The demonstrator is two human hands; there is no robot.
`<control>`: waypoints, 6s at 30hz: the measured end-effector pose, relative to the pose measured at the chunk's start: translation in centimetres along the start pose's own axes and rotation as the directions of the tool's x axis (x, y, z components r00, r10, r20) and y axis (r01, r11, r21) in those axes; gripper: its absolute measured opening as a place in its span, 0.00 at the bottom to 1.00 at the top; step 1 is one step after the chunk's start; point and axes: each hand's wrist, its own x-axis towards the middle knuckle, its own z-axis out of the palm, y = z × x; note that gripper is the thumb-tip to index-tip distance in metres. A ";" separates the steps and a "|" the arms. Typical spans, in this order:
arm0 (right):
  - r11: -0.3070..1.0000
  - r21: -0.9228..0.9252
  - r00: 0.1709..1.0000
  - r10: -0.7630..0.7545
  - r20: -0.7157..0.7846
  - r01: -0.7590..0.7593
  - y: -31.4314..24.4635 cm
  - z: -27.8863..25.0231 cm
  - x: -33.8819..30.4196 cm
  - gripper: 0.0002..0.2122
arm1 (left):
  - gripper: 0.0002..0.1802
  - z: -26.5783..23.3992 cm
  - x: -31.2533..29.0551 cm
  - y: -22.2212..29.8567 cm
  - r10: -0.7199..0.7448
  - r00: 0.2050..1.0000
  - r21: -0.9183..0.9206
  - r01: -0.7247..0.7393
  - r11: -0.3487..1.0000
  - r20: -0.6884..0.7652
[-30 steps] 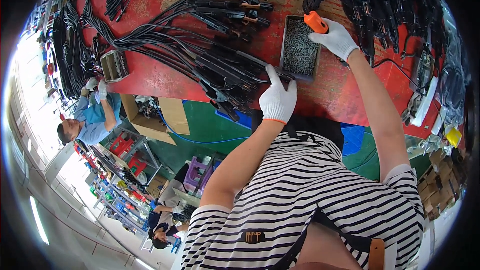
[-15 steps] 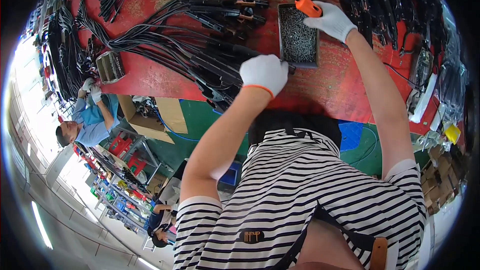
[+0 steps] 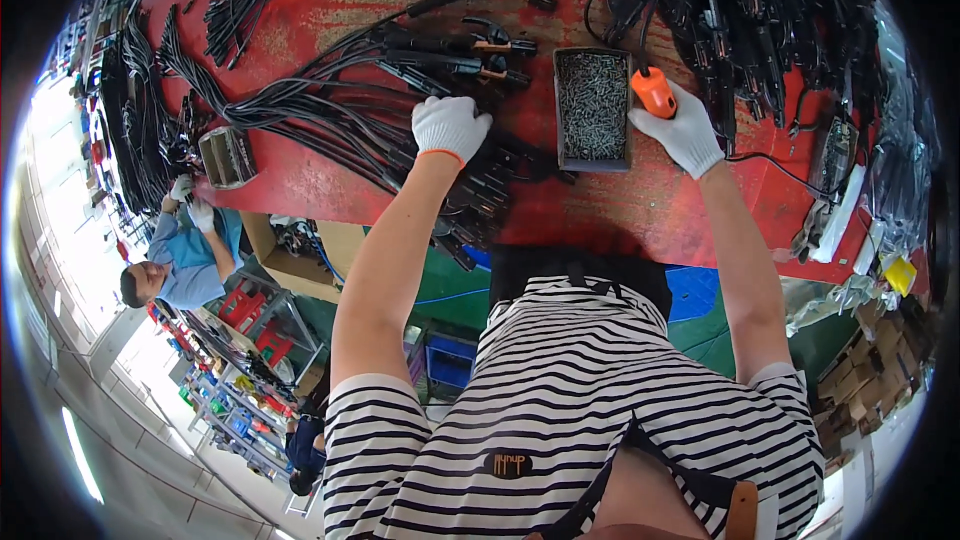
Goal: The person attaches connectors to electrical wire harnesses with an electric screwdriver, driving screws from a screw tray into the connectors.
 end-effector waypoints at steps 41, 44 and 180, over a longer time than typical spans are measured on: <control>0.839 0.509 0.980 0.197 0.040 -0.190 -11.4 7.3 3.0 0.18 | 0.27 -1.6 13.1 -5.8 -0.550 0.690 -0.849 0.187 -0.494 0.471; 0.826 0.517 0.974 0.215 0.078 -0.224 -11.5 7.9 4.4 0.21 | 0.15 -0.9 12.2 -5.9 -0.388 0.767 -0.668 0.072 -0.740 0.512; 0.010 0.855 0.802 -0.352 -0.483 0.519 -9.4 7.8 6.2 0.12 | 0.28 0.4 -4.6 -0.8 -0.207 0.868 -0.344 -0.046 -0.938 0.451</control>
